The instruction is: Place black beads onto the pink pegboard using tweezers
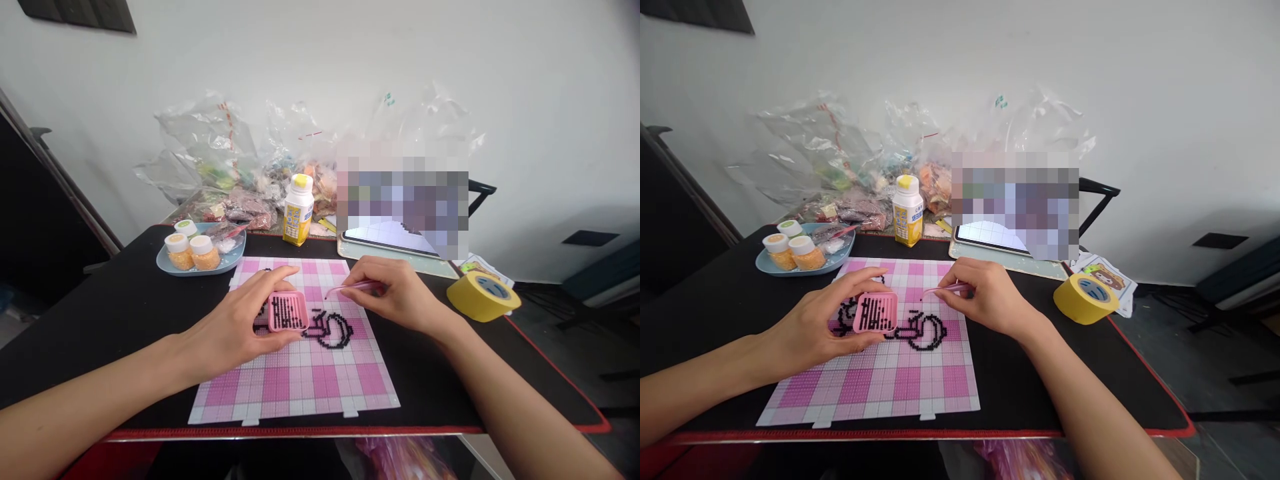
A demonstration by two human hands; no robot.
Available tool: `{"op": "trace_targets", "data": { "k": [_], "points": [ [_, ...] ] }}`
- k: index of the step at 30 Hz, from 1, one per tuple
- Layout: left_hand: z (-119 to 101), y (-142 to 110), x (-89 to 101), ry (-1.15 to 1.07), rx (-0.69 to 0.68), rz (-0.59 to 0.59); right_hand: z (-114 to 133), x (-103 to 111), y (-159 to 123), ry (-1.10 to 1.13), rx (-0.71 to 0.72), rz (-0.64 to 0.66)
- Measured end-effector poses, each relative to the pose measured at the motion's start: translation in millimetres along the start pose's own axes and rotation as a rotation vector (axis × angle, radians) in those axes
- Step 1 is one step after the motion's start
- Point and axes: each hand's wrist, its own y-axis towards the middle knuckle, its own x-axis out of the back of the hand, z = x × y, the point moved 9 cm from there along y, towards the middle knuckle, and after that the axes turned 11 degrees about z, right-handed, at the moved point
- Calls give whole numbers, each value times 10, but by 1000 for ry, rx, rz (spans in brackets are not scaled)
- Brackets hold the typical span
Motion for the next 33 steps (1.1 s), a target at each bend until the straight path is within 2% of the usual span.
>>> {"op": "trace_targets", "data": {
  "k": [8, 18, 33],
  "points": [
    [-1, -1, 29, 27, 8, -28, -9, -102, 8, -7, 12, 89],
    [-26, 12, 15, 16, 1, -9, -17, -183, 12, -21, 12, 117],
    [-21, 12, 6, 14, 1, -2, -16, -190, 5, -21, 14, 123]
  ]
}}
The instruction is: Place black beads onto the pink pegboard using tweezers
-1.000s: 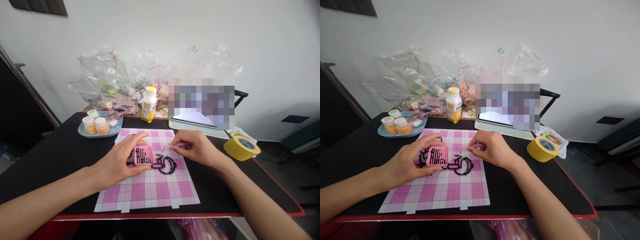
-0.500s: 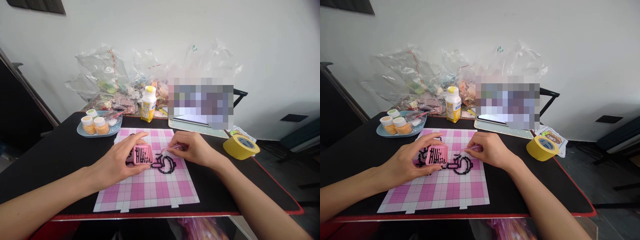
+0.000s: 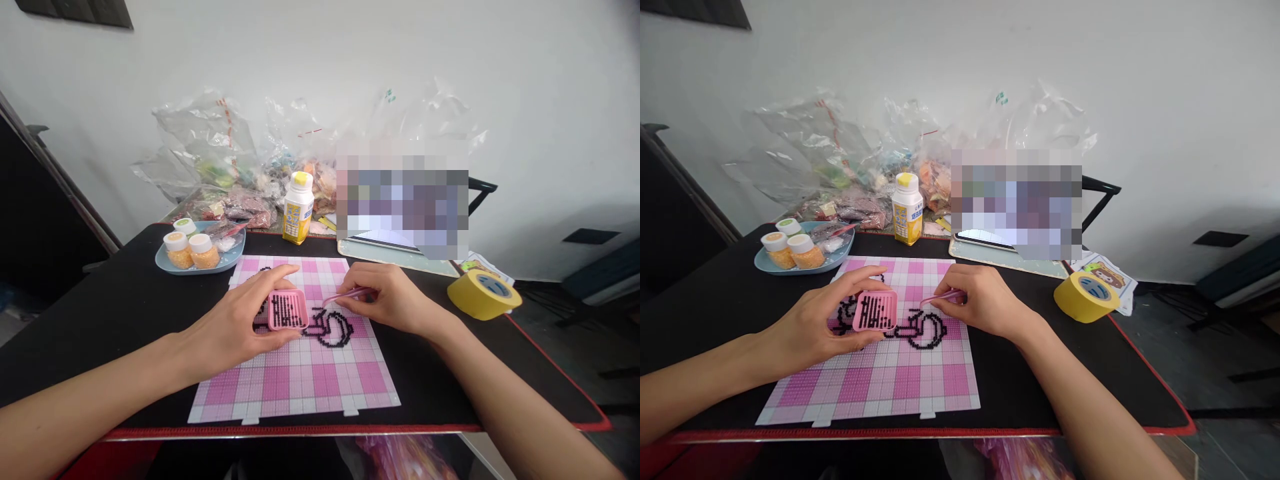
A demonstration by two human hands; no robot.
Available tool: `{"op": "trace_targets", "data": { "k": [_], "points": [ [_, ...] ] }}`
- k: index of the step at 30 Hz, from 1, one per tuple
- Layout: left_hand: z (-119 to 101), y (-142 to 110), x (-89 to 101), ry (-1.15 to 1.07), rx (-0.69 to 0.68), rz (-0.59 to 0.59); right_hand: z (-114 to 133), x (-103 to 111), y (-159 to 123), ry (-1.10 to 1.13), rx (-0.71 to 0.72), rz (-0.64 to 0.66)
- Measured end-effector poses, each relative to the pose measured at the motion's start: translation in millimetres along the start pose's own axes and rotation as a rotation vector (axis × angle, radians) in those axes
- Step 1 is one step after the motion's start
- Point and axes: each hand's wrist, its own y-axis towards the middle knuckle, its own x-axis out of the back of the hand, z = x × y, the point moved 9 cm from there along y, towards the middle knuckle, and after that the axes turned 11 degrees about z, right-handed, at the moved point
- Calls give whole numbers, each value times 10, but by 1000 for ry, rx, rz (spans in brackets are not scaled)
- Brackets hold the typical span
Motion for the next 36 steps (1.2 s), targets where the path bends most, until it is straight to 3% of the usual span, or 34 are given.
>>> {"op": "trace_targets", "data": {
  "k": [15, 23, 28, 36],
  "points": [
    [-1, -6, -4, -5, 3, 14, -3, 3, -2, -10, 13, -11],
    [8, -7, -22, -18, -3, 24, 218, 104, -3, 94, 130, -171],
    [22, -12, -44, -37, -5, 39, 386, -25, 32, 136, 231, -137],
    [0, -15, -64, -47, -27, 50, 394, -81, 47, 103, 229, -128]
  ]
}}
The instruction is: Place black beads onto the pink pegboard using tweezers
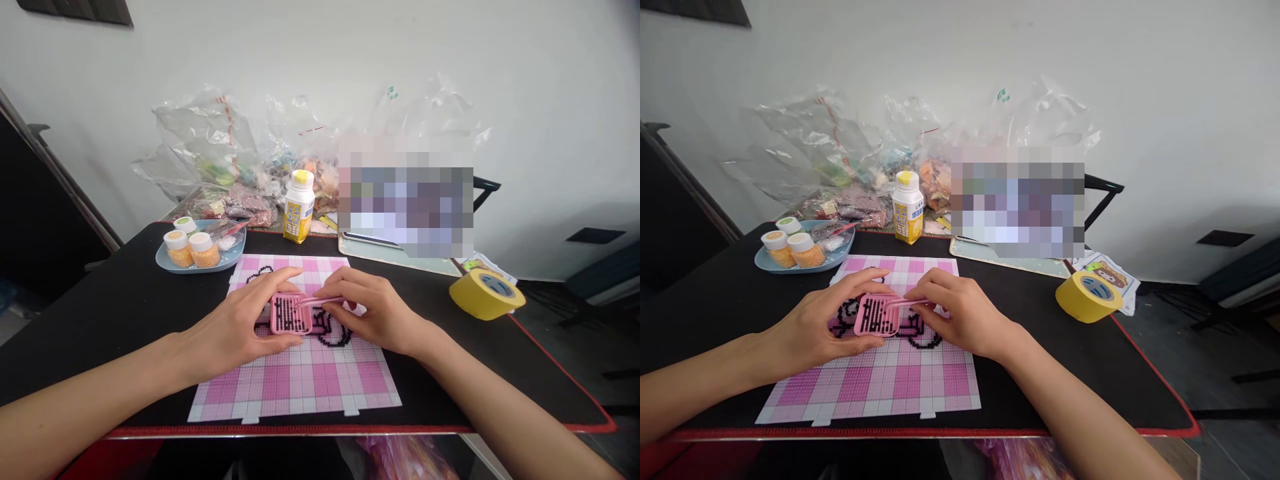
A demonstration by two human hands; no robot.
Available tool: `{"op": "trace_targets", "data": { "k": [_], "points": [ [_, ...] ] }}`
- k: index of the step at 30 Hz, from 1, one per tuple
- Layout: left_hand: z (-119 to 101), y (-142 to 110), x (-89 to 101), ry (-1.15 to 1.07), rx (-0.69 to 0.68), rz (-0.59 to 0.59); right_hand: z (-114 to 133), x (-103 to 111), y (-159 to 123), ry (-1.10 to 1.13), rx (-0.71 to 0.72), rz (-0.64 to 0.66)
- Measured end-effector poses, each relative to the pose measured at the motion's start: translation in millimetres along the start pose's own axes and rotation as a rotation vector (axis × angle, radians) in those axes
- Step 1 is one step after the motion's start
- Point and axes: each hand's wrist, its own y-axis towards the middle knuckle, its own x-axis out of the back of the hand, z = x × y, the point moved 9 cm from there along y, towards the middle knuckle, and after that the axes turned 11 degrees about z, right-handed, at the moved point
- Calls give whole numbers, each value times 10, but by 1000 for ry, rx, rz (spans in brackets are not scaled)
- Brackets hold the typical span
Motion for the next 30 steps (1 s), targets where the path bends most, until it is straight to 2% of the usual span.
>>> {"op": "trace_targets", "data": {
  "k": [12, 16, 19, 22, 25, 30],
  "points": [
    [-12, 8, 0, 5, -17, -2, -2, -5, 3, -26, -15, 3],
    [4, 9, 19, 6, 1, -13, -6, 122, -19, -29, -24, -44],
    [0, 12, 40, 11, 8, -24, -87, 254, -57, -61, -84, -48],
    [-3, 12, 53, 24, 17, -35, -225, 334, -103, -109, -188, -2],
    [8, 12, 45, 27, 25, -33, -339, 313, -139, -114, -270, 73],
    [2, 11, 53, 45, 7, -46, -368, 195, -138, -106, -273, 150]
  ]
}}
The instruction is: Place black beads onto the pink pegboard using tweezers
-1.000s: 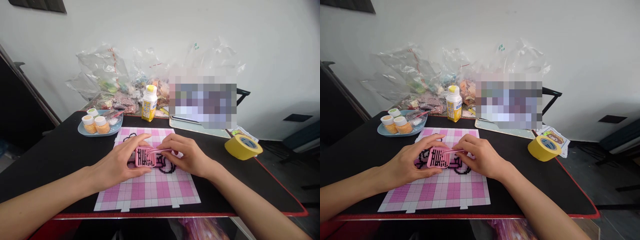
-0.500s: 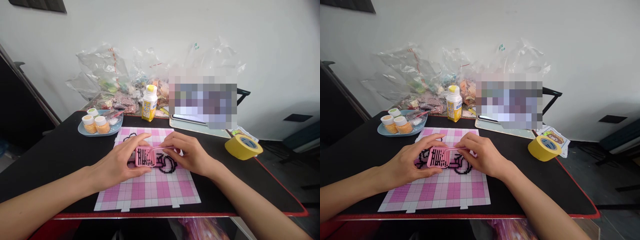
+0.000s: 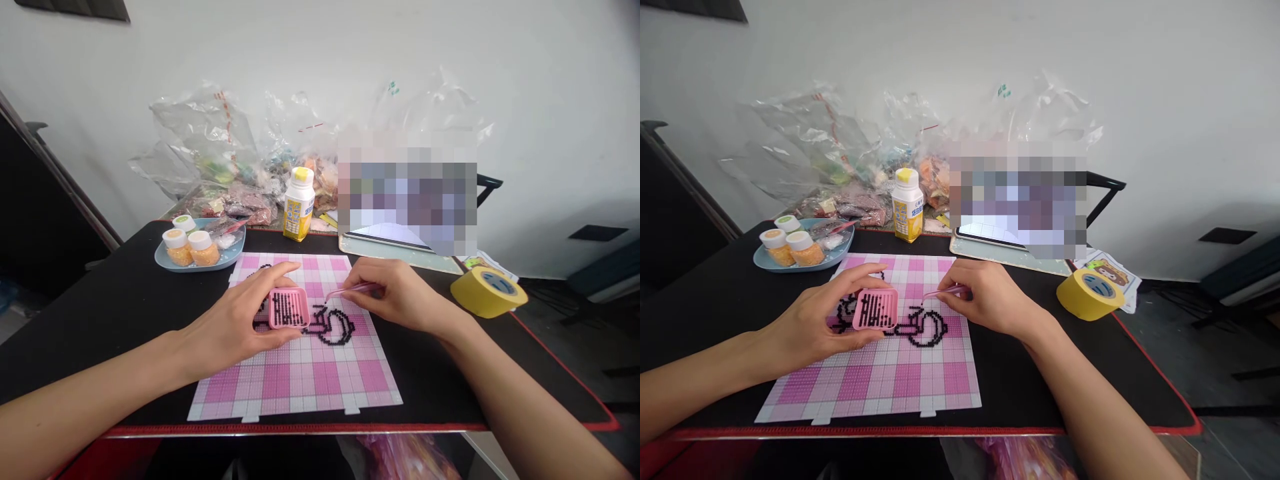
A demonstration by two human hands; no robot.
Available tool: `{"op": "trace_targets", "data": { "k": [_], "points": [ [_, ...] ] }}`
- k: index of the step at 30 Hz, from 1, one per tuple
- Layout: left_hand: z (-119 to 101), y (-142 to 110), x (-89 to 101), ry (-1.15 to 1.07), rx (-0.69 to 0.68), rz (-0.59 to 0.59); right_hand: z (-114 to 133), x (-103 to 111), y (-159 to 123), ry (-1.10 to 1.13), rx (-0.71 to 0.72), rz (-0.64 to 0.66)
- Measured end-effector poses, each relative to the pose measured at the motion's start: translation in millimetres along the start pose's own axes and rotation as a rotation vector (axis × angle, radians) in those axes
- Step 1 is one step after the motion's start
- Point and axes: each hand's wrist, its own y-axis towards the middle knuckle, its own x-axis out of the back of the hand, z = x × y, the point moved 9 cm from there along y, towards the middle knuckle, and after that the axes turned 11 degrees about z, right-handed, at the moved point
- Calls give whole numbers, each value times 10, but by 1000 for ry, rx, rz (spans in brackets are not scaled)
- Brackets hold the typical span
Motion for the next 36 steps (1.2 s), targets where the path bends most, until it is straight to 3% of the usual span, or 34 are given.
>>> {"op": "trace_targets", "data": {
  "k": [32, 36],
  "points": [
    [2, 3, -2, -7, 22, 19, -1, -41, 4, -15, 6, 38],
    [-2, 1, -1, -9, 17, 20, 30, -3, 9, -10, 23, -2]
  ]
}}
